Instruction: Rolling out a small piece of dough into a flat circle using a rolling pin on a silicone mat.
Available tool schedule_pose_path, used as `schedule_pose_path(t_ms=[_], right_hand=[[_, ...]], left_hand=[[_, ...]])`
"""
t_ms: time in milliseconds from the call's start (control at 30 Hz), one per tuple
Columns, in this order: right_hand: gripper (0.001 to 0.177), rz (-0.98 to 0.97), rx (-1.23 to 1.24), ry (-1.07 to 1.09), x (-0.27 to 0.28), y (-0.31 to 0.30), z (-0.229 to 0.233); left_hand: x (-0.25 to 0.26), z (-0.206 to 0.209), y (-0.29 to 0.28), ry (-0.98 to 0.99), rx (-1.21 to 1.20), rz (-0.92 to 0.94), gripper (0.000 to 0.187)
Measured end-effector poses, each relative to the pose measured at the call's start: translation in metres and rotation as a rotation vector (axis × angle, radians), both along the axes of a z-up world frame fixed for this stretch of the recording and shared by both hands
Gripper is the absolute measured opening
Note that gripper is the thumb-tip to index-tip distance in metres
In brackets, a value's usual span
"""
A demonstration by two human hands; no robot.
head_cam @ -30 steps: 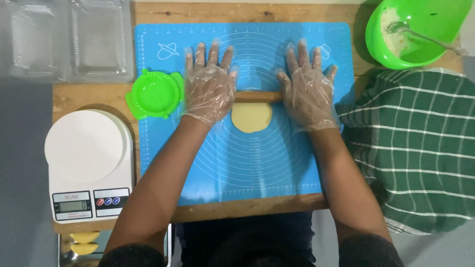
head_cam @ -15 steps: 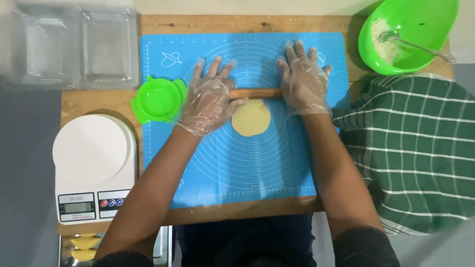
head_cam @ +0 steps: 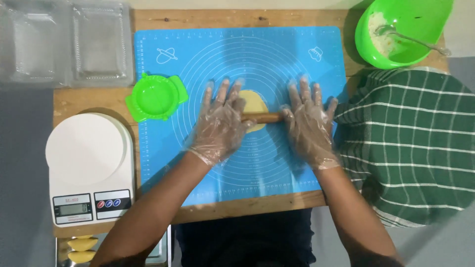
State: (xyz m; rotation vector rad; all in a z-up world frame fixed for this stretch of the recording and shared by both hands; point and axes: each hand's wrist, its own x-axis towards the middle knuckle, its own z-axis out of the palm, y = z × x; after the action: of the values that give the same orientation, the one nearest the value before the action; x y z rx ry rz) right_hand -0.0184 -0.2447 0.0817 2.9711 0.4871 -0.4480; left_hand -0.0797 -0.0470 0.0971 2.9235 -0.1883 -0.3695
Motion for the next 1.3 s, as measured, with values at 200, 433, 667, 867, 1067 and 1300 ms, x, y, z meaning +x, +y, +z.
schedule_pose_path(t_ms=[200,433,667,867,1067,1300], right_hand=[[0.059,0.060,0.044,-0.151,0.036,0.010,-0.011],[0.065,0.019,0.216,0.020,0.083,0.031,0.005],[0.061,0.051,0.250,-0.012,0.106,0.043,0.006],[0.061,0.023,0.288,-0.114,0.095,0.033,-0.009],[0.067,0.039,0.208,-0.121,0.062,0.012,-0.018],[0.066,0.059,0.001,-0.155,0.032,0.004,-0.013]], left_hand=[[0.034,-0.001,0.003,-0.047,-0.011,0.111,0.064],[0.083,-0.052,0.019,-0.133,-0.014,0.129,0.065],[0.108,-0.069,0.031,-0.160,0.031,0.152,0.063],[0.095,-0.066,0.027,-0.248,0.021,0.137,0.065],[0.059,-0.062,0.015,-0.331,-0.032,0.074,0.070],[0.026,-0.009,-0.003,-0.118,0.000,0.125,0.068]])
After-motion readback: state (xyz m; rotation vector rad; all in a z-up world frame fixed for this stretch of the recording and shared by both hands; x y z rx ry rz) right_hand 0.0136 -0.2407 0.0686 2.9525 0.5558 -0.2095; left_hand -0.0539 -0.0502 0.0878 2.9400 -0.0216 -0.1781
